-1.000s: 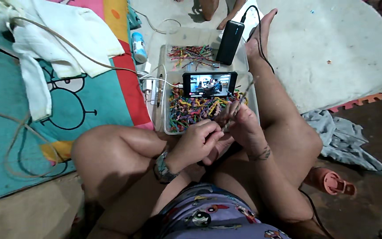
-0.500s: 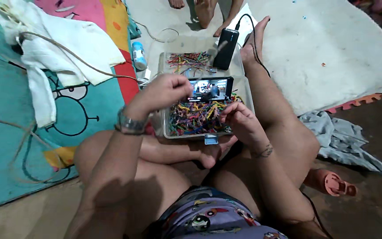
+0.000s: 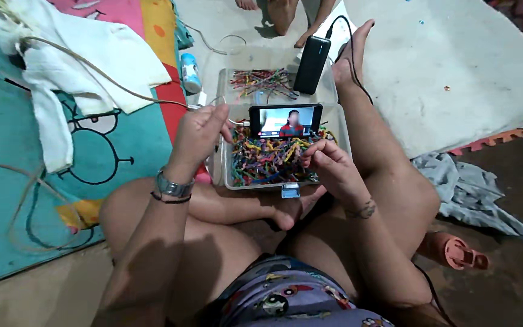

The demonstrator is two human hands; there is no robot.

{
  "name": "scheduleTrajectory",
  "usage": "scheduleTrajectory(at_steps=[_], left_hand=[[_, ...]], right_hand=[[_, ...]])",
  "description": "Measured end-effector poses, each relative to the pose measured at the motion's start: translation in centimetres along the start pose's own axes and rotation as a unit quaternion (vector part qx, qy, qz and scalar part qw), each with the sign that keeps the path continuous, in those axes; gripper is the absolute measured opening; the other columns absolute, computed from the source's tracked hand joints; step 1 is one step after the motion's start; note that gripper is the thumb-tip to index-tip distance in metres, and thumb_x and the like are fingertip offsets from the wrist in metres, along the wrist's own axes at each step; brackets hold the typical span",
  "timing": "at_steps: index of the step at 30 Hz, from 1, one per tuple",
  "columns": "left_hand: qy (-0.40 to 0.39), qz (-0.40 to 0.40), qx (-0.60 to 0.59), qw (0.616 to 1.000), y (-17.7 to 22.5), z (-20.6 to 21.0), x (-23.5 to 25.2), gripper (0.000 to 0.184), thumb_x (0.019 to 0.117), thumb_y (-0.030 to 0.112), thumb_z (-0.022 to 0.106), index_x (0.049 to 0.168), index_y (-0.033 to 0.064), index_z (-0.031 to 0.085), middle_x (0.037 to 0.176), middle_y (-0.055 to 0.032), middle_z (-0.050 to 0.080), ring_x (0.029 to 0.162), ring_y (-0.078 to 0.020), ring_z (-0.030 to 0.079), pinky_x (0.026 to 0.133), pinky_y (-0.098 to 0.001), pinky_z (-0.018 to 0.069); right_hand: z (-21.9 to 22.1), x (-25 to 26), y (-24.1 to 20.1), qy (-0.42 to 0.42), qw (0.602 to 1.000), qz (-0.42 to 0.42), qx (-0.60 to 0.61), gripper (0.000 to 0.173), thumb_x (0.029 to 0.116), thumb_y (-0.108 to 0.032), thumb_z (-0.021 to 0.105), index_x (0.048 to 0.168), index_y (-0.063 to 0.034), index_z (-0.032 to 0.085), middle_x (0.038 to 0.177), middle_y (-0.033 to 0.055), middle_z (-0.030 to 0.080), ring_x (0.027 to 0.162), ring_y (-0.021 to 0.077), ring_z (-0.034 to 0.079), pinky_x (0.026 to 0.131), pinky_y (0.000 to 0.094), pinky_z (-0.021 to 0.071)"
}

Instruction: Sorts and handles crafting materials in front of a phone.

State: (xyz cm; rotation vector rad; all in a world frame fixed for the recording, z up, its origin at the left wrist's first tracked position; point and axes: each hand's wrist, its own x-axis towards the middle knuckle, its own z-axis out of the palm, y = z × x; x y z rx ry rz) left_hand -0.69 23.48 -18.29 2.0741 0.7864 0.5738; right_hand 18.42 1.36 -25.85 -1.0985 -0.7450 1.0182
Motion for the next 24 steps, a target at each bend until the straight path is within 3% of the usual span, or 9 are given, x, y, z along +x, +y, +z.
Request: scheduleTrajectory(at_steps=[3, 7, 10, 13, 15, 18, 20, 22, 24], left_hand=[[0.058, -0.108, -0.052, 0.991, 9.0, 1.2, -2.1, 0.036, 0.106, -0.003, 0.037, 0.081, -0.0141, 0.06, 0.085, -0.0102, 0.054, 0.084, -0.006, 0.047, 0.081, -0.0182, 0.0401], [0.129, -0.112, -0.062, 0.983, 9.5, 1.6, -2.7, 0.019, 0.0922, -0.017, 0.036, 0.08, -0.0125, 0.051, 0.079, -0.009, 0.052, 0.073, -0.0027, 0.047, 0.072, -0.0136, 0.042], [0.115, -0.136, -0.071, 0.981, 9.6, 1.3, -2.6, 0.021, 0.0886, -0.017, 0.034, 0.097, -0.011, 0.052, 0.067, -0.0006, 0.045, 0.049, 0.0029, 0.039, 0.052, -0.0091, 0.04], [0.101, -0.138, -0.064, 0.983, 9.8, 1.2, -2.5, 0.021, 0.0923, -0.015, 0.032, 0.089, -0.0103, 0.052, 0.06, 0.0022, 0.037, 0.049, 0.0022, 0.034, 0.052, -0.0093, 0.0356], [0.09, -0.117, -0.062, 0.987, 8.9, 1.3, -2.5, 0.027, 0.0994, -0.009, 0.032, 0.078, -0.004, 0.048, 0.059, 0.0034, 0.038, 0.055, 0.002, 0.038, 0.057, -0.011, 0.0374], [0.021, -0.108, -0.036, 0.993, 6.7, 1.4, -2.3, 0.036, 0.108, 0.004, 0.034, 0.074, -0.0028, 0.047, 0.076, -0.005, 0.046, 0.075, -0.0067, 0.044, 0.071, -0.0219, 0.0402], [0.008, -0.03, -0.031, 0.999, 1.7, 1.7, -1.5, 0.043, 0.1081, 0.016, 0.04, 0.072, 0.0033, 0.059, 0.085, -0.0017, 0.059, 0.085, -0.0046, 0.055, 0.079, -0.0226, 0.0462], [-0.014, 0.043, -0.035, 0.998, -1.3, 2.3, -1.1, 0.043, 0.1083, 0.025, 0.042, 0.076, 0.0085, 0.066, 0.084, 0.0026, 0.06, 0.085, -0.0028, 0.057, 0.078, -0.0222, 0.0464], [-0.062, 0.058, -0.034, 0.996, -1.3, 2.7, -1.3, 0.038, 0.1069, 0.023, 0.045, 0.083, 0.006, 0.069, 0.085, 0.0004, 0.062, 0.084, -0.0047, 0.058, 0.079, -0.0246, 0.0486]], right_hand=[[-0.3, -0.3, -0.4, 0.031, 0.998, -0.028, -0.044, 0.011, 0.0981, -0.03, 0.066, 0.104, -0.0211, 0.069, 0.096, -0.0082, 0.069, 0.089, 0.0038, 0.066, 0.084, 0.0245, 0.0558], [-1.1, -0.2, -1.0, 0.089, 0.991, -0.054, -0.084, 0.008, 0.1, -0.027, 0.063, 0.103, -0.022, 0.068, 0.096, -0.0097, 0.07, 0.088, 0.0023, 0.066, 0.082, 0.0225, 0.0561], [-1.4, -0.2, -1.2, 0.124, 0.985, -0.054, -0.106, 0.006, 0.1012, -0.022, 0.061, 0.102, -0.0193, 0.066, 0.095, -0.0092, 0.069, 0.086, 0.0023, 0.066, 0.082, 0.0226, 0.0565], [-1.4, -0.1, -1.3, 0.091, 0.964, -0.043, -0.246, 0.013, 0.1021, -0.016, 0.055, 0.105, -0.007, 0.063, 0.098, -0.0037, 0.066, 0.088, 0.0014, 0.063, 0.081, 0.0233, 0.0549], [-1.0, 0.0, -1.3, 0.031, 0.934, -0.029, -0.354, 0.021, 0.1018, -0.013, 0.054, 0.111, 0.0004, 0.066, 0.106, 0.0068, 0.067, 0.091, 0.0084, 0.065, 0.082, 0.0292, 0.0562], [0.5, 0.5, -1.0, -0.056, 0.887, 0.008, -0.458, 0.029, 0.1045, -0.015, 0.052, 0.127, -0.0062, 0.067, 0.112, 0.0115, 0.07, 0.096, 0.0211, 0.069, 0.086, 0.0454, 0.0579], [1.6, 0.7, -0.8, -0.087, 0.86, 0.039, -0.501, 0.03, 0.1045, -0.021, 0.056, 0.131, -0.0119, 0.068, 0.11, 0.0123, 0.071, 0.095, 0.028, 0.07, 0.084, 0.0544, 0.0569], [2.4, 0.8, -0.6, -0.077, 0.848, 0.056, -0.521, 0.024, 0.101, -0.023, 0.063, 0.119, -0.0118, 0.074, 0.104, 0.0118, 0.072, 0.093, 0.0298, 0.071, 0.081, 0.0566, 0.0567], [2.6, 0.7, -0.3, -0.045, 0.856, 0.04, -0.513, 0.015, 0.0967, -0.018, 0.068, 0.103, -0.008, 0.076, 0.098, 0.0102, 0.073, 0.087, 0.0266, 0.071, 0.077, 0.0532, 0.0577]])
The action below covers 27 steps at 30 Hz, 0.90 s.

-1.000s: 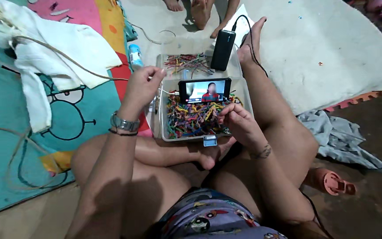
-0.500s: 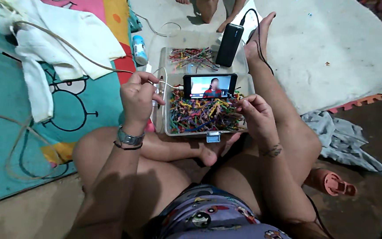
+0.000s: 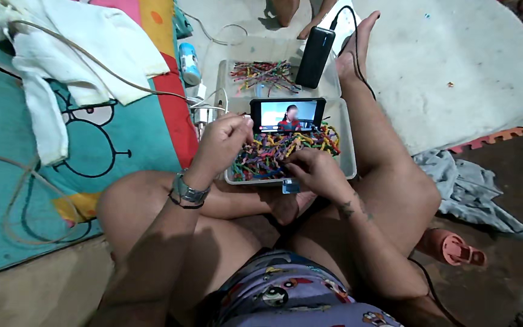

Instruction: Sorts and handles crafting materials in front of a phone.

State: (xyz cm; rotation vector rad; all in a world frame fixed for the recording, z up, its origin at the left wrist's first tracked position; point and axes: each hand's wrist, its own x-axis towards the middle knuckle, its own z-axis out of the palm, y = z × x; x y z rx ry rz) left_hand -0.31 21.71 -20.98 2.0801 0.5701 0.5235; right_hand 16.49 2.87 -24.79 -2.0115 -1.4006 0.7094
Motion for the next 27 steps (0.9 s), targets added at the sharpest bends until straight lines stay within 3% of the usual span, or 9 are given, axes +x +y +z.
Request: scheduleTrajectory(at_steps=[6, 9, 13, 15, 18, 20, 23, 27], left_hand=[[-0.128, 0.051, 0.003, 0.991, 1.1, 2.3, -1.6, 0.021, 0.1029, 0.017, 0.055, 0.098, 0.0046, 0.071, 0.094, -0.0047, 0.067, 0.078, -0.0082, 0.062, 0.069, -0.0237, 0.0535], [-0.174, 0.06, 0.023, 0.983, 0.9, 4.0, -1.6, 0.018, 0.0979, 0.017, 0.065, 0.108, 0.0042, 0.073, 0.091, -0.0044, 0.067, 0.072, -0.0075, 0.059, 0.065, -0.0225, 0.051], [-0.18, 0.076, 0.059, 0.979, 0.6, 4.3, -1.6, 0.014, 0.098, 0.011, 0.064, 0.094, 0.003, 0.075, 0.087, -0.0072, 0.068, 0.08, -0.0143, 0.065, 0.075, -0.0305, 0.0545], [-0.169, 0.046, 0.061, 0.983, 1.1, 3.4, -1.6, 0.013, 0.0998, 0.01, 0.062, 0.098, 0.0024, 0.073, 0.091, -0.0089, 0.069, 0.077, -0.0145, 0.065, 0.07, -0.0306, 0.0552], [-0.134, -0.031, 0.04, 0.99, 2.1, 1.9, -1.5, 0.013, 0.1034, 0.01, 0.057, 0.104, 0.0001, 0.067, 0.084, -0.0101, 0.066, 0.064, -0.0139, 0.059, 0.06, -0.03, 0.0503], [-0.109, -0.071, 0.028, 0.991, 2.3, 1.4, -1.2, 0.013, 0.1037, 0.011, 0.057, 0.105, 0.0015, 0.066, 0.084, -0.0075, 0.066, 0.066, -0.0093, 0.058, 0.062, -0.0257, 0.0499], [-0.092, -0.123, -0.008, 0.988, 1.6, 1.2, -0.4, 0.011, 0.1022, 0.014, 0.061, 0.106, 0.0047, 0.066, 0.088, -0.0021, 0.066, 0.071, -0.0042, 0.059, 0.067, -0.0229, 0.0506], [-0.082, -0.142, -0.069, 0.984, 1.2, 1.4, -0.2, 0.01, 0.1015, 0.011, 0.061, 0.108, 0.0045, 0.064, 0.089, -0.0001, 0.066, 0.073, -0.0023, 0.061, 0.069, -0.0201, 0.0522]], right_hand=[[-0.2, -0.5, -0.2, 0.095, 0.993, -0.028, 0.061, 0.011, 0.0968, -0.011, 0.066, 0.101, -0.0039, 0.074, 0.096, 0.0093, 0.07, 0.085, 0.0183, 0.068, 0.076, 0.0385, 0.0584], [0.0, -0.7, -0.6, 0.136, 0.984, -0.042, 0.103, 0.011, 0.0964, -0.012, 0.066, 0.1, -0.0048, 0.073, 0.093, 0.0056, 0.069, 0.081, 0.0099, 0.067, 0.073, 0.0285, 0.0572], [0.3, -1.0, -0.8, 0.141, 0.975, -0.047, 0.168, 0.012, 0.0971, -0.013, 0.066, 0.102, -0.0044, 0.073, 0.094, 0.0021, 0.07, 0.078, 0.0019, 0.065, 0.072, 0.0197, 0.0564], [0.0, -1.0, -0.6, 0.141, 0.969, -0.036, 0.2, 0.015, 0.0991, -0.016, 0.064, 0.103, -0.0044, 0.072, 0.091, -0.0002, 0.07, 0.075, -0.0003, 0.063, 0.069, 0.018, 0.0549], [-0.8, -1.0, -0.1, 0.136, 0.968, 0.009, 0.21, 0.019, 0.1025, -0.02, 0.059, 0.096, -0.0058, 0.069, 0.077, -0.0049, 0.064, 0.063, -0.003, 0.055, 0.059, 0.0163, 0.0473], [-1.4, -1.0, 0.1, 0.104, 0.98, 0.048, 0.16, 0.022, 0.1042, -0.023, 0.057, 0.094, -0.0076, 0.07, 0.072, -0.0055, 0.062, 0.059, -0.0013, 0.052, 0.056, 0.0191, 0.0445], [-1.2, -0.7, -0.1, 0.083, 0.991, 0.068, 0.078, 0.019, 0.1014, -0.021, 0.063, 0.096, -0.0057, 0.072, 0.074, 0.0033, 0.064, 0.061, 0.0124, 0.058, 0.059, 0.0362, 0.0497], [0.0, 0.1, -1.6, 0.036, 0.995, -0.071, 0.056, 0.019, 0.0983, -0.02, 0.063, 0.1, -0.0039, 0.073, 0.094, 0.0098, 0.067, 0.083, 0.0212, 0.065, 0.074, 0.0418, 0.0568]])
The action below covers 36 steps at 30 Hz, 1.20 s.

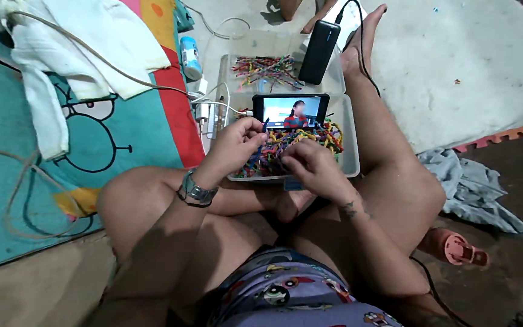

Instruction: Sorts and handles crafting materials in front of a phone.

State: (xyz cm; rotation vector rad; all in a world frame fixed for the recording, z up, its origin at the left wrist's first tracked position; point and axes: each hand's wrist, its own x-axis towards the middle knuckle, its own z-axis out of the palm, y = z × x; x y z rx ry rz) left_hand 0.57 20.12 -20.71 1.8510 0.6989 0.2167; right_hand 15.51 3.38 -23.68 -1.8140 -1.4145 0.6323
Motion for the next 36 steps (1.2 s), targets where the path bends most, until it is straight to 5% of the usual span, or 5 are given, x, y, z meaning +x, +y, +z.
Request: scheduleTrajectory(at_steps=[6, 14, 21, 31, 36], left_hand=[[0.017, -0.023, -0.058, 0.998, 0.6, 0.0, -0.8, 0.009, 0.104, 0.01, 0.055, 0.108, 0.0047, 0.062, 0.089, -0.0018, 0.064, 0.072, -0.0041, 0.059, 0.066, -0.02, 0.0505], [0.034, -0.054, -0.088, 0.994, 0.2, -0.1, -0.1, 0.005, 0.1023, 0.008, 0.058, 0.105, 0.0043, 0.06, 0.084, 0.0003, 0.064, 0.068, -0.0021, 0.058, 0.062, -0.0176, 0.0493], [0.033, -0.037, -0.107, 0.993, 0.5, 0.3, -1.0, 0.005, 0.1037, 0.012, 0.057, 0.106, 0.0077, 0.06, 0.084, -0.0002, 0.064, 0.065, -0.0039, 0.057, 0.06, -0.0181, 0.0486], [0.035, -0.05, -0.149, 0.987, 0.8, 0.0, -1.1, 0.003, 0.1031, 0.008, 0.056, 0.104, 0.0078, 0.06, 0.085, 0.0016, 0.063, 0.067, -0.0024, 0.059, 0.063, -0.0169, 0.0512], [0.041, -0.046, -0.173, 0.983, 0.4, -0.1, -0.3, 0.004, 0.1024, 0.007, 0.057, 0.105, 0.0061, 0.059, 0.088, 0.0005, 0.064, 0.071, -0.0036, 0.062, 0.065, -0.0184, 0.0534]], right_hand=[[2.2, 0.6, -0.9, -0.149, 0.981, 0.009, -0.12, 0.048, 0.106, -0.047, 0.045, 0.111, -0.0115, 0.077, 0.121, 0.0116, 0.07, 0.118, 0.0336, 0.063, 0.097, 0.059, 0.0473], [-0.9, 0.3, -0.1, -0.104, 0.984, 0.056, 0.133, 0.03, 0.1061, -0.022, 0.049, 0.117, -0.0074, 0.074, 0.118, 0.0047, 0.069, 0.106, 0.012, 0.065, 0.092, 0.0354, 0.054], [1.5, 0.9, -0.7, -0.204, 0.976, 0.018, -0.081, 0.063, 0.1058, -0.057, 0.034, 0.116, -0.0124, 0.077, 0.129, 0.0104, 0.068, 0.126, 0.0337, 0.058, 0.104, 0.0639, 0.0405], [-1.6, 0.0, 0.7, -0.12, 0.968, 0.09, 0.202, 0.053, 0.1105, -0.035, 0.027, 0.118, -0.0081, 0.073, 0.113, 0.0019, 0.073, 0.1, 0.0088, 0.067, 0.09, 0.0336, 0.055], [0.2, 0.7, -0.4, -0.109, 0.992, 0.021, 0.052, 0.045, 0.1076, -0.038, 0.04, 0.114, -0.011, 0.076, 0.117, 0.0093, 0.068, 0.11, 0.0232, 0.064, 0.094, 0.0484, 0.0526]])
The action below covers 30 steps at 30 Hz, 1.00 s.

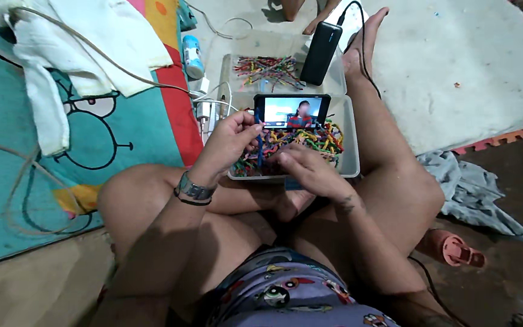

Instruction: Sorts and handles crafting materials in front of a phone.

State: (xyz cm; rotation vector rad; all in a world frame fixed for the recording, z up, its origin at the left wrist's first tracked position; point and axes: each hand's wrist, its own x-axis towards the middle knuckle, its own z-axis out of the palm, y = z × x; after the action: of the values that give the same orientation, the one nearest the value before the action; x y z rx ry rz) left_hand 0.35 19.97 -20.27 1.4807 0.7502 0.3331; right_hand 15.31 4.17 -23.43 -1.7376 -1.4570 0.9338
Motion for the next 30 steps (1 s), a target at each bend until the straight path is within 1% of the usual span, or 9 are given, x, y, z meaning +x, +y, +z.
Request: scheduleTrajectory(at_steps=[2, 4, 6, 8, 10, 12, 15, 20, 30], left_hand=[[0.005, 0.004, -0.005, 1.0, -0.1, -0.1, 0.1, 0.003, 0.1025, 0.007, 0.057, 0.104, 0.0066, 0.059, 0.089, 0.0, 0.065, 0.072, -0.0041, 0.062, 0.066, -0.0189, 0.0539], [0.011, 0.002, 0.004, 1.0, 0.2, 0.0, -0.5, 0.003, 0.1035, 0.009, 0.056, 0.104, 0.0087, 0.059, 0.089, -0.0002, 0.063, 0.071, -0.0045, 0.061, 0.065, -0.0186, 0.0523], [0.018, 0.006, 0.007, 1.0, 0.2, -0.2, -0.6, 0.004, 0.1034, 0.009, 0.056, 0.104, 0.0088, 0.059, 0.089, 0.0002, 0.064, 0.071, -0.0042, 0.061, 0.065, -0.0183, 0.0523], [0.018, 0.012, -0.001, 1.0, -0.1, -0.6, 0.0, 0.004, 0.1025, 0.007, 0.056, 0.104, 0.0066, 0.06, 0.09, 0.0002, 0.065, 0.073, -0.0039, 0.062, 0.066, -0.0188, 0.0539], [0.013, 0.01, -0.006, 1.0, -0.1, -0.7, 0.2, 0.004, 0.1023, 0.006, 0.056, 0.104, 0.0066, 0.06, 0.091, 0.0008, 0.065, 0.073, -0.0033, 0.062, 0.066, -0.0184, 0.054], [-0.001, -0.005, -0.02, 1.0, -0.1, -0.4, 0.1, 0.005, 0.102, 0.006, 0.056, 0.104, 0.007, 0.06, 0.091, 0.001, 0.066, 0.072, -0.0032, 0.062, 0.065, -0.0182, 0.0536], [-0.033, -0.044, -0.058, 0.997, -0.2, 0.6, -0.2, 0.006, 0.1018, 0.004, 0.056, 0.106, 0.0061, 0.061, 0.09, 0.0002, 0.066, 0.071, -0.0039, 0.062, 0.064, -0.0181, 0.0543], [-0.046, -0.068, -0.064, 0.995, 0.3, 1.9, -1.2, 0.007, 0.1022, 0.005, 0.056, 0.102, 0.0082, 0.062, 0.084, 0.0021, 0.066, 0.068, -0.0021, 0.061, 0.062, -0.0156, 0.0524], [-0.069, -0.115, -0.106, 0.985, 0.1, 2.3, -0.9, 0.011, 0.1035, 0.006, 0.054, 0.099, 0.0079, 0.064, 0.088, -0.0001, 0.068, 0.068, -0.004, 0.063, 0.061, -0.0174, 0.0549]], right_hand=[[1.6, 0.6, -0.2, -0.027, 0.992, -0.016, -0.124, 0.048, 0.1058, -0.048, 0.043, 0.114, -0.0159, 0.077, 0.124, 0.0115, 0.066, 0.117, 0.0324, 0.061, 0.095, 0.0593, 0.0473], [2.5, 0.9, -0.3, -0.055, 0.977, -0.005, -0.206, 0.054, 0.1055, -0.056, 0.038, 0.117, -0.0189, 0.076, 0.131, 0.0084, 0.065, 0.123, 0.0348, 0.058, 0.098, 0.0628, 0.0429], [2.1, 0.8, -0.2, -0.055, 0.983, -0.004, -0.177, 0.052, 0.107, -0.05, 0.039, 0.121, -0.0145, 0.075, 0.131, 0.0084, 0.066, 0.124, 0.0335, 0.058, 0.1, 0.0632, 0.0425], [0.9, 0.3, 0.2, -0.035, 0.997, -0.006, -0.061, 0.047, 0.1083, -0.038, 0.04, 0.122, -0.0095, 0.074, 0.127, 0.01, 0.068, 0.122, 0.0277, 0.061, 0.103, 0.0566, 0.0461], [-0.4, -0.3, 0.6, -0.009, 0.997, -0.009, 0.082, 0.047, 0.1089, -0.032, 0.035, 0.121, -0.0077, 0.073, 0.12, 0.0059, 0.068, 0.111, 0.0159, 0.064, 0.096, 0.0404, 0.0529], [-1.2, -0.7, 0.9, 0.006, 0.979, -0.004, 0.205, 0.052, 0.1096, -0.039, 0.03, 0.123, -0.0098, 0.071, 0.121, -0.0009, 0.069, 0.099, 0.0061, 0.064, 0.085, 0.0281, 0.054], [-1.3, -0.9, 1.3, 0.005, 0.955, -0.001, 0.297, 0.059, 0.1086, -0.05, 0.027, 0.124, -0.0118, 0.069, 0.121, -0.0038, 0.069, 0.087, 0.0025, 0.063, 0.078, 0.0235, 0.0532], [-0.8, -0.9, 1.6, 0.011, 0.945, -0.029, 0.327, 0.065, 0.1055, -0.06, 0.031, 0.127, -0.0116, 0.068, 0.116, -0.0044, 0.069, 0.085, 0.0019, 0.061, 0.077, 0.0226, 0.0526], [-0.7, -1.0, 1.5, 0.062, 0.966, -0.101, 0.228, 0.051, 0.1096, -0.039, 0.037, 0.122, -0.0034, 0.071, 0.126, 0.0028, 0.067, 0.115, 0.0085, 0.062, 0.096, 0.0279, 0.0528]])
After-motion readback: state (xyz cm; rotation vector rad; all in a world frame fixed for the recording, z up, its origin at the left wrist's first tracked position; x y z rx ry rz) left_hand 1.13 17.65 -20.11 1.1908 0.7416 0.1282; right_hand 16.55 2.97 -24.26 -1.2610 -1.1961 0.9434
